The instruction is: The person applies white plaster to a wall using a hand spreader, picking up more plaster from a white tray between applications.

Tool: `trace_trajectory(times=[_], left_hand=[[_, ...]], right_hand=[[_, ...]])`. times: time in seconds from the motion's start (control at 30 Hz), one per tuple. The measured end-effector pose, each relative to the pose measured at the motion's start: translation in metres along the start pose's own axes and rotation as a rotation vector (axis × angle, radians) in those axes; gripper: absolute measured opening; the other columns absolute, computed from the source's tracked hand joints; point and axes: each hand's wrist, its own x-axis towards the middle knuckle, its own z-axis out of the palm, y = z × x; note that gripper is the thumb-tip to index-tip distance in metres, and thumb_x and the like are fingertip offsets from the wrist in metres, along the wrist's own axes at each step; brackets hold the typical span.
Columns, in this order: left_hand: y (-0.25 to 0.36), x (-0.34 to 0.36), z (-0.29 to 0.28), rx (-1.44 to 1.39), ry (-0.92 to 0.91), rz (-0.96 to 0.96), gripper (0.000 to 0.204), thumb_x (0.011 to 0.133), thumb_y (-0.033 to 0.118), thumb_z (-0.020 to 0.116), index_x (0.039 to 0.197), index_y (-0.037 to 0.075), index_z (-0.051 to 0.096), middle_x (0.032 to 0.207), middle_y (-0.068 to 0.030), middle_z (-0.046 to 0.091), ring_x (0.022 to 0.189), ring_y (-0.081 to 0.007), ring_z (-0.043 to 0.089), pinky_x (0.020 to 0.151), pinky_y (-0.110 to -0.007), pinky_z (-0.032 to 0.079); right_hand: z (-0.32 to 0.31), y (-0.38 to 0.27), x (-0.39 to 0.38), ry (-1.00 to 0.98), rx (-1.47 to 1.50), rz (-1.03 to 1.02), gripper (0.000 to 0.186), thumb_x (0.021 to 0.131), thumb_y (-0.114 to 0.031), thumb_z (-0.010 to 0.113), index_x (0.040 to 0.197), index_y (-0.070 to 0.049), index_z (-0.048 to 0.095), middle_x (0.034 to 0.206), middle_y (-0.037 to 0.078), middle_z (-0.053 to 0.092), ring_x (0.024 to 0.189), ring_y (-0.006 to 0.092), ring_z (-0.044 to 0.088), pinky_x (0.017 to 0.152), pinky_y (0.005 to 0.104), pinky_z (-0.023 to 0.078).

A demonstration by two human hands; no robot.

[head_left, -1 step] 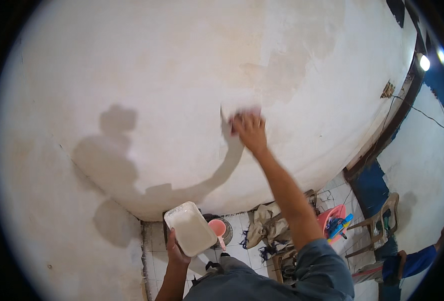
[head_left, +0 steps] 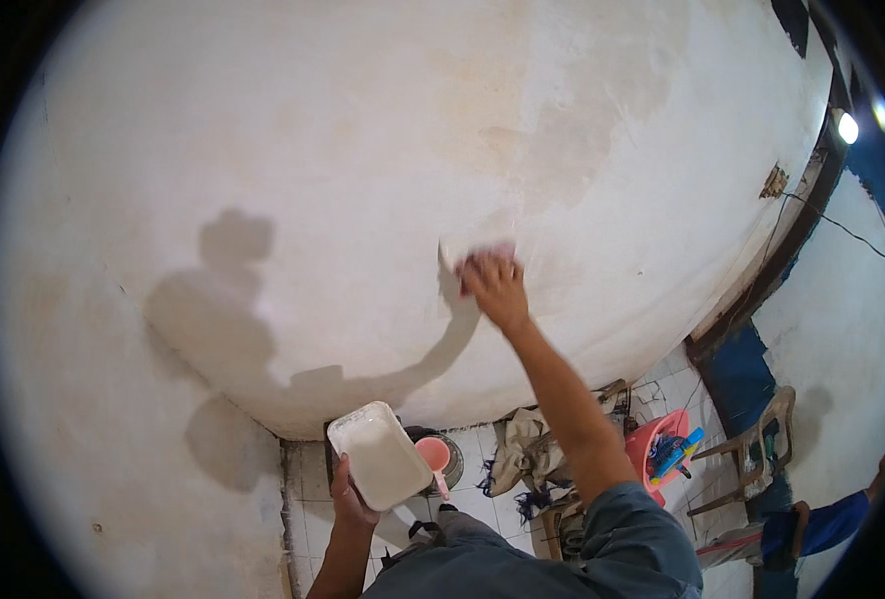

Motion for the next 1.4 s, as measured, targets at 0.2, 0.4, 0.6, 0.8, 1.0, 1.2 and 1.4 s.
trace_trajectory(times=[0.2, 0.4, 0.6, 0.8, 1.0, 1.2, 1.4], left_hand=[[-0.001, -0.016, -0.002, 0.062, 0.044, 0.027, 0.057, 0.098, 0.041, 0.051, 0.143, 0.007, 0.044, 0.135, -0.0116, 0.058, 0.123, -0.0285, 0.057, 0.104, -0.044, 0.046], [-0.008, -0.020, 0.010, 0.030, 0.040, -0.019, 0.059, 0.097, 0.043, 0.052, 0.142, 0.005, 0.045, 0.135, -0.0121, 0.058, 0.122, -0.0289, 0.058, 0.105, -0.045, 0.045], [-0.009, -0.019, 0.008, 0.049, 0.027, -0.023, 0.060, 0.097, 0.044, 0.052, 0.142, 0.005, 0.045, 0.135, -0.0125, 0.058, 0.122, -0.0287, 0.058, 0.104, -0.044, 0.046], [-0.007, -0.007, -0.010, 0.019, 0.046, 0.016, 0.058, 0.099, 0.042, 0.050, 0.142, 0.005, 0.044, 0.134, -0.0127, 0.058, 0.121, -0.0292, 0.059, 0.103, -0.044, 0.047], [-0.007, 0.007, -0.019, 0.004, -0.010, 0.032, 0.057, 0.099, 0.043, 0.050, 0.142, 0.006, 0.044, 0.133, -0.0127, 0.058, 0.119, -0.0293, 0.059, 0.102, -0.045, 0.048], [-0.015, -0.001, -0.009, 0.020, 0.006, 0.042, 0.061, 0.096, 0.044, 0.053, 0.143, 0.007, 0.043, 0.135, -0.0121, 0.056, 0.122, -0.0298, 0.058, 0.101, -0.046, 0.049], [-0.011, 0.005, -0.020, -0.046, -0.010, 0.103, 0.057, 0.097, 0.038, 0.053, 0.144, 0.007, 0.042, 0.137, -0.0131, 0.054, 0.123, -0.0309, 0.056, 0.102, -0.047, 0.048]], right_hand=[[-0.057, -0.063, -0.139, -0.247, 0.295, 0.003, 0.039, 0.084, -0.023, 0.063, 0.123, -0.021, 0.060, 0.129, 0.005, 0.057, 0.120, 0.0230, 0.053, 0.097, 0.0471, 0.041], [-0.081, -0.051, -0.138, -0.283, 0.532, 0.155, 0.038, 0.086, -0.009, 0.061, 0.124, -0.014, 0.060, 0.123, 0.010, 0.058, 0.115, 0.0308, 0.056, 0.094, 0.0477, 0.043], [-0.128, 0.008, 0.029, 0.308, 0.467, 0.274, 0.044, 0.079, 0.002, 0.065, 0.122, -0.007, 0.062, 0.116, 0.016, 0.060, 0.106, 0.0361, 0.057, 0.089, 0.0450, 0.046], [-0.137, 0.036, 0.164, 0.489, 0.261, 0.174, 0.039, 0.080, 0.001, 0.062, 0.116, -0.012, 0.062, 0.118, 0.011, 0.059, 0.109, 0.0338, 0.055, 0.091, 0.0444, 0.043], [-0.031, -0.077, 0.044, 0.106, 0.182, 0.093, 0.038, 0.082, -0.013, 0.061, 0.119, -0.019, 0.062, 0.131, 0.012, 0.053, 0.119, 0.0324, 0.051, 0.094, 0.0554, 0.038], [-0.117, -0.089, 0.053, 0.156, 0.538, -0.297, 0.023, 0.084, -0.025, 0.063, 0.105, -0.017, 0.061, 0.119, 0.006, 0.061, 0.110, 0.0236, 0.057, 0.092, 0.0456, 0.042], [-0.180, -0.032, 0.198, 0.512, 0.337, -0.688, 0.018, 0.082, -0.032, 0.066, 0.093, -0.021, 0.058, 0.112, 0.001, 0.061, 0.102, 0.0192, 0.057, 0.091, 0.0409, 0.044]])
